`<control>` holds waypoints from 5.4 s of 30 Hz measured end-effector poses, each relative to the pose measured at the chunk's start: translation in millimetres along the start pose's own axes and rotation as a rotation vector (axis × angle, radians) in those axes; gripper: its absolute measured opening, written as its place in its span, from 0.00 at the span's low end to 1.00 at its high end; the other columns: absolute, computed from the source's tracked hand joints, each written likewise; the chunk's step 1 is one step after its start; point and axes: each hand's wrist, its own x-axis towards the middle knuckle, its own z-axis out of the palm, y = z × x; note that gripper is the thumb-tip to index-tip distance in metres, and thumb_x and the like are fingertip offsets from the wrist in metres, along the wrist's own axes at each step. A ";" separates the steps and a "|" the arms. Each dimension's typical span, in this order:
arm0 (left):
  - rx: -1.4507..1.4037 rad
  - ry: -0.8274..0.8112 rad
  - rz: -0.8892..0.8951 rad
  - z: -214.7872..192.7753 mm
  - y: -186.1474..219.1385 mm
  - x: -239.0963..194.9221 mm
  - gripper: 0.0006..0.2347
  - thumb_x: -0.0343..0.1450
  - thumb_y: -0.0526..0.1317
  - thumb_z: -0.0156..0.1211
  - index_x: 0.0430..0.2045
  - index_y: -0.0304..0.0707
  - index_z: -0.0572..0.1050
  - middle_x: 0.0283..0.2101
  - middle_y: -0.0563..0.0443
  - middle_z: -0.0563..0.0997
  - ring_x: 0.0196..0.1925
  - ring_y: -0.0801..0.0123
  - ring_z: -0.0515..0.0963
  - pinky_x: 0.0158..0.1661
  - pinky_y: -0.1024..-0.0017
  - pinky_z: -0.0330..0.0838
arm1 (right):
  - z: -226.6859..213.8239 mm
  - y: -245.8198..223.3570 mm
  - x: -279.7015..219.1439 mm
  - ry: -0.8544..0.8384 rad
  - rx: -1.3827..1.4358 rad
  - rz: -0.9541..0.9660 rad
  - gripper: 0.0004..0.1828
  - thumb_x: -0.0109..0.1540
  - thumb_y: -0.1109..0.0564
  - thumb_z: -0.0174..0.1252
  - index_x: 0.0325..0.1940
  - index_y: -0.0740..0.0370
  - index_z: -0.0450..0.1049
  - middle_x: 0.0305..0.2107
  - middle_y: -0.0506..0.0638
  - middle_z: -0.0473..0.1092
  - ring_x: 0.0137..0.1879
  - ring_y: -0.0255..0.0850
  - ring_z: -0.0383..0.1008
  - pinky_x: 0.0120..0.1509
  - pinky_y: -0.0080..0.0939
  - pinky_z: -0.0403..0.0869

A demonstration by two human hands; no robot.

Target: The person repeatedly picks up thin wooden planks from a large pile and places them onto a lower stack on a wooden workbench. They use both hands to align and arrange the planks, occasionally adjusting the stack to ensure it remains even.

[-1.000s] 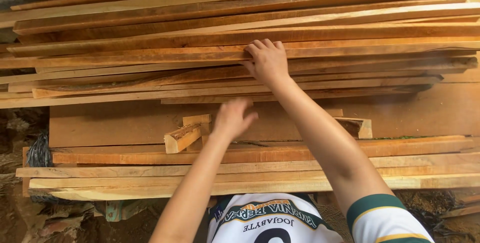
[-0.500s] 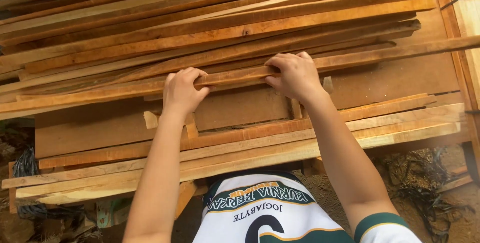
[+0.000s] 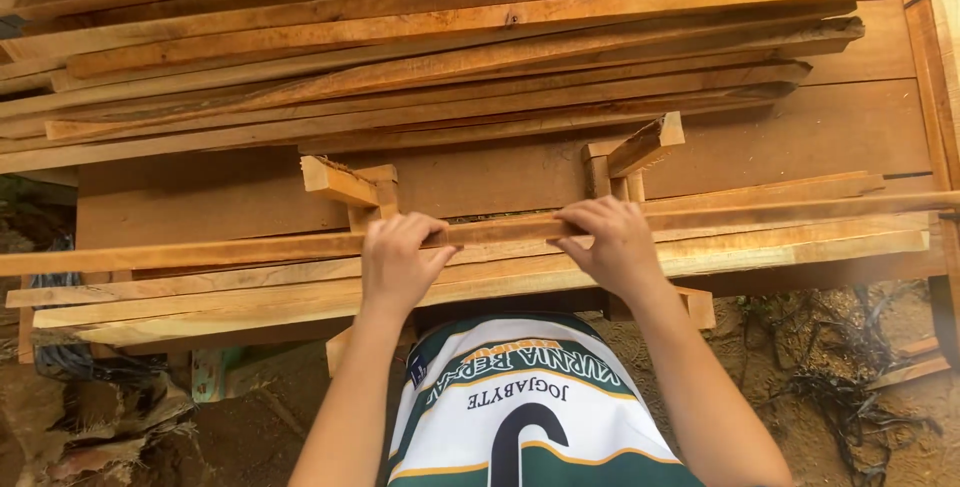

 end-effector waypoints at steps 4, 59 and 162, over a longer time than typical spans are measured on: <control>0.018 -0.053 -0.115 41.1 -9.2 -31.3 0.14 0.61 0.49 0.74 0.38 0.62 0.80 0.39 0.71 0.83 0.47 0.76 0.80 0.56 0.68 0.62 | 47.4 2.1 -30.8 0.013 -0.003 0.031 0.19 0.50 0.46 0.72 0.45 0.39 0.79 0.43 0.32 0.76 0.51 0.34 0.75 0.54 0.38 0.68; 0.080 -0.316 -0.208 91.8 -24.2 -58.3 0.20 0.69 0.56 0.63 0.55 0.58 0.76 0.56 0.60 0.75 0.64 0.66 0.68 0.64 0.57 0.55 | 105.7 5.3 -45.6 -0.166 0.030 -0.011 0.22 0.57 0.36 0.67 0.51 0.44 0.78 0.44 0.41 0.71 0.54 0.42 0.71 0.53 0.44 0.69; 0.175 -0.175 -0.016 114.9 -27.9 -89.5 0.37 0.56 0.56 0.75 0.60 0.47 0.68 0.58 0.53 0.71 0.64 0.62 0.65 0.68 0.56 0.48 | 120.1 -22.2 -54.4 -0.131 -0.074 -0.106 0.45 0.44 0.26 0.70 0.58 0.50 0.71 0.49 0.45 0.70 0.60 0.42 0.69 0.64 0.45 0.65</control>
